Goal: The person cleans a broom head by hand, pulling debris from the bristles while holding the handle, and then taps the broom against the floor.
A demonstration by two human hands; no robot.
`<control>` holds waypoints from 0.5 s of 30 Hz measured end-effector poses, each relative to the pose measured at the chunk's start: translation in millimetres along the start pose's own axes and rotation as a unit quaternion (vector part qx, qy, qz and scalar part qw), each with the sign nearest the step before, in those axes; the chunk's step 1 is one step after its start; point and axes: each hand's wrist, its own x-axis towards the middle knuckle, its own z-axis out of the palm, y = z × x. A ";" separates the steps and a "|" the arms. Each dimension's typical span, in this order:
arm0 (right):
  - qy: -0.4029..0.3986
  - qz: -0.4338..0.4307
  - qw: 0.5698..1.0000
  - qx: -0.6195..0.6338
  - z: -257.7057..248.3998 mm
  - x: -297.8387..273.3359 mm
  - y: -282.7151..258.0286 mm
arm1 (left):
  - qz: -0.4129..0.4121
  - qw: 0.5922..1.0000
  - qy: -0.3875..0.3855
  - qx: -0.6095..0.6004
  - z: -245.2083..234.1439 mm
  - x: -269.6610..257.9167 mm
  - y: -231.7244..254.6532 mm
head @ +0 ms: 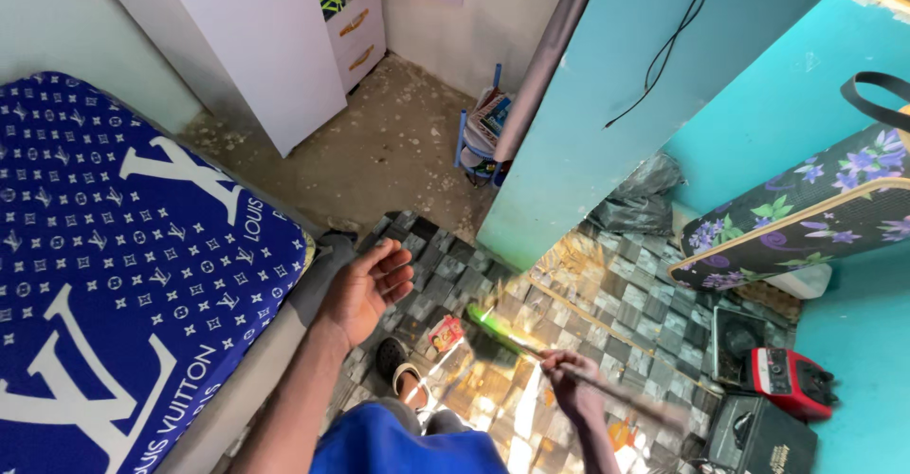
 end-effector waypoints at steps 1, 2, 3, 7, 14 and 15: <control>-0.017 -0.008 0.999 0.034 0.5 4.6 -21.6 | -0.011 1.000 -0.018 -0.015 0.2 3.7 -5.0; 0.015 0.038 0.999 -0.018 -3.2 4.0 -44.9 | -0.025 0.999 -0.031 -0.031 -1.6 1.3 -12.0; 0.047 0.082 0.993 -0.070 -7.5 5.6 -70.2 | -0.027 0.999 -0.027 -0.030 -2.2 -1.5 -17.2; 0.038 0.005 0.999 0.023 17.1 -1.9 -137.1 | -0.048 0.998 -0.027 0.003 4.6 -18.2 -18.7; -0.075 -0.093 0.992 0.028 133.9 9.5 -92.7 | -0.028 0.999 -0.012 0.029 -4.2 -49.6 8.0; -0.078 -0.091 0.992 0.028 140.0 3.2 -79.5 | -0.029 0.999 -0.009 0.029 -9.5 -54.1 10.7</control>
